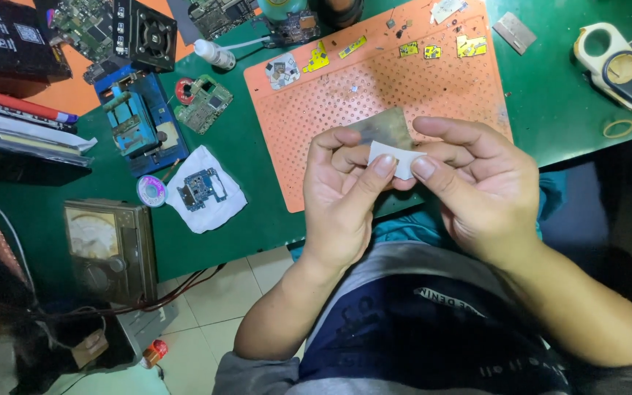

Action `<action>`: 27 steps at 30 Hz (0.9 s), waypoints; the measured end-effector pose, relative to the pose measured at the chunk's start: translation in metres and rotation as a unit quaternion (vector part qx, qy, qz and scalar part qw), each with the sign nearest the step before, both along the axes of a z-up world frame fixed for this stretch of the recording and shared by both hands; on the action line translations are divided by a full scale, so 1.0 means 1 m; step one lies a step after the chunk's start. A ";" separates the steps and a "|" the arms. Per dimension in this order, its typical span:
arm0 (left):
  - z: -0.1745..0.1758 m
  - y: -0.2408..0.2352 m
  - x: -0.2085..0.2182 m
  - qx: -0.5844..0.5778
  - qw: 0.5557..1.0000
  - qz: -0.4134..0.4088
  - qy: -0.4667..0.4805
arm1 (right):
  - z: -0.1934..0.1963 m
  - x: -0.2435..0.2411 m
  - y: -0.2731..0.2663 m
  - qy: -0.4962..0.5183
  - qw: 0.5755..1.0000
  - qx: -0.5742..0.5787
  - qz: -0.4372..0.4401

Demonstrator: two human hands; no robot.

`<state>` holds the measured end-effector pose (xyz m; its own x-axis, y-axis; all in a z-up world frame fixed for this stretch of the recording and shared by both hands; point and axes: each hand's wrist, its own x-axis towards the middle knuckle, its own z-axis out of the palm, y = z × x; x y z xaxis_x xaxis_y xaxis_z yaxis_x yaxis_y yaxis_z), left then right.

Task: The person cleans a small circuit board with a white cloth, then wipes a square metal stencil on a work mat. They retrieve a small adhesive strip from a drawer, apply it to the stencil, and use a toothbrush to scrub the stencil surface. Finally, they wipe the stencil again with a cloth and place it on the mat.

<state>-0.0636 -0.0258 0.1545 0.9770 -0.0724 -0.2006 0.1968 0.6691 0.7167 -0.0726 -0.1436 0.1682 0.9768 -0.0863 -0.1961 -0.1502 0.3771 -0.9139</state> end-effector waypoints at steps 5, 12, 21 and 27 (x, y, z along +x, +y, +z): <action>0.002 0.001 -0.001 -0.034 0.999 0.000 -0.006 | -0.002 0.001 0.000 0.001 0.999 0.048 -0.002; 0.009 0.002 -0.005 0.073 0.997 0.018 -0.033 | -0.003 0.000 -0.003 0.004 0.997 0.079 0.022; 0.011 -0.001 -0.012 0.143 0.982 0.078 -0.100 | -0.008 -0.002 -0.004 -0.031 0.990 0.127 0.047; 0.008 0.000 -0.018 0.207 0.969 0.087 -0.103 | -0.007 -0.003 -0.001 0.008 0.998 -0.067 0.002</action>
